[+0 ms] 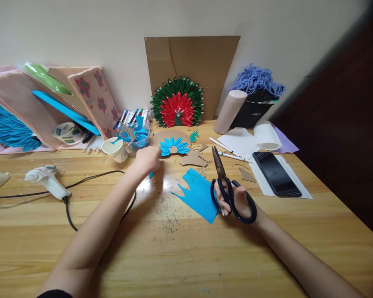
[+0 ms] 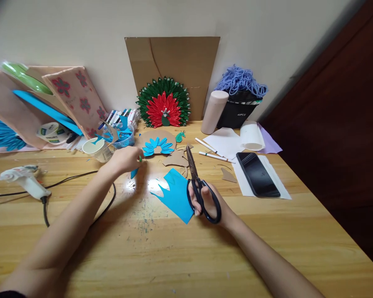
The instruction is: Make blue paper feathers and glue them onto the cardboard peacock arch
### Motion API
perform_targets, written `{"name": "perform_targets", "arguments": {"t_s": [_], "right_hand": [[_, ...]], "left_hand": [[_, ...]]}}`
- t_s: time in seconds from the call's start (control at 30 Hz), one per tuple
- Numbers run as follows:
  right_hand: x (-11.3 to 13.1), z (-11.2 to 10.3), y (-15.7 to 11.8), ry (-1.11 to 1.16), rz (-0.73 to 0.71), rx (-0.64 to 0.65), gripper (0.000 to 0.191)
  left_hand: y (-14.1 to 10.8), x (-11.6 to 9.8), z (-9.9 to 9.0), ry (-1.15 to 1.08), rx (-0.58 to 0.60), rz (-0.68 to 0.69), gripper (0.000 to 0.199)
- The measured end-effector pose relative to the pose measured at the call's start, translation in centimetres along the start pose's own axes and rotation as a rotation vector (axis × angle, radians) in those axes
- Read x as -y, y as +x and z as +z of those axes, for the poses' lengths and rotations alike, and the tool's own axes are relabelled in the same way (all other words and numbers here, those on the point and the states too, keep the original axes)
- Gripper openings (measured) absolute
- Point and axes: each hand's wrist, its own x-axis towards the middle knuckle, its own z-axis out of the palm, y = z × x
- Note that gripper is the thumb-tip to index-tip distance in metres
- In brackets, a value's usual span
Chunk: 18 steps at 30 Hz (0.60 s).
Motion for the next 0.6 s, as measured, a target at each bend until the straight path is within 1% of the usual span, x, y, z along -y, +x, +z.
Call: {"name": "perform_targets", "arguments": {"t_s": [0.03,0.07,0.13,0.23,0.3,0.37,0.43,0.47,0.5,0.6], "right_hand": [[0.0,0.0,0.0,0.003,-0.006,-0.007,0.071],[0.1,-0.1,0.0,0.007,-0.01,-0.011,0.071],[0.1,-0.2,0.0,0.016,-0.014,-0.008,0.071],[0.1,-0.4,0.0,0.031,-0.011,0.004,0.07],[0.2,-0.5,0.0,0.038,-0.016,0.003,0.07],[0.3,-0.4,0.0,0.042,-0.019,0.0,0.071],[0.5,-0.2,0.0,0.044,-0.014,0.003,0.073],[0.7,0.0,0.0,0.042,-0.014,0.007,0.075],[0.9,0.2,0.0,0.035,-0.02,0.01,0.077],[1.6,1.0,0.1,-0.02,-0.078,0.003,0.084]], "left_hand": [[-0.1,-0.8,0.6,-0.033,-0.059,0.047,0.006],[-0.2,-1.7,1.3,-0.079,-0.1,0.121,0.006],[-0.4,-3.2,2.7,-0.167,-0.028,0.336,0.016],[-0.4,-4.4,5.0,-0.167,0.104,0.601,0.031],[-0.2,-4.5,6.2,-0.161,0.176,0.674,0.034],[0.0,-4.3,6.7,-0.182,0.247,0.659,0.026],[0.0,-4.2,6.5,-0.229,0.31,0.616,0.014],[0.0,-4.2,6.2,-0.271,0.335,0.584,0.015],[-0.1,-4.2,5.8,-0.331,0.349,0.538,0.02],[-0.5,-4.6,4.6,-0.628,0.365,0.317,0.031]]}}
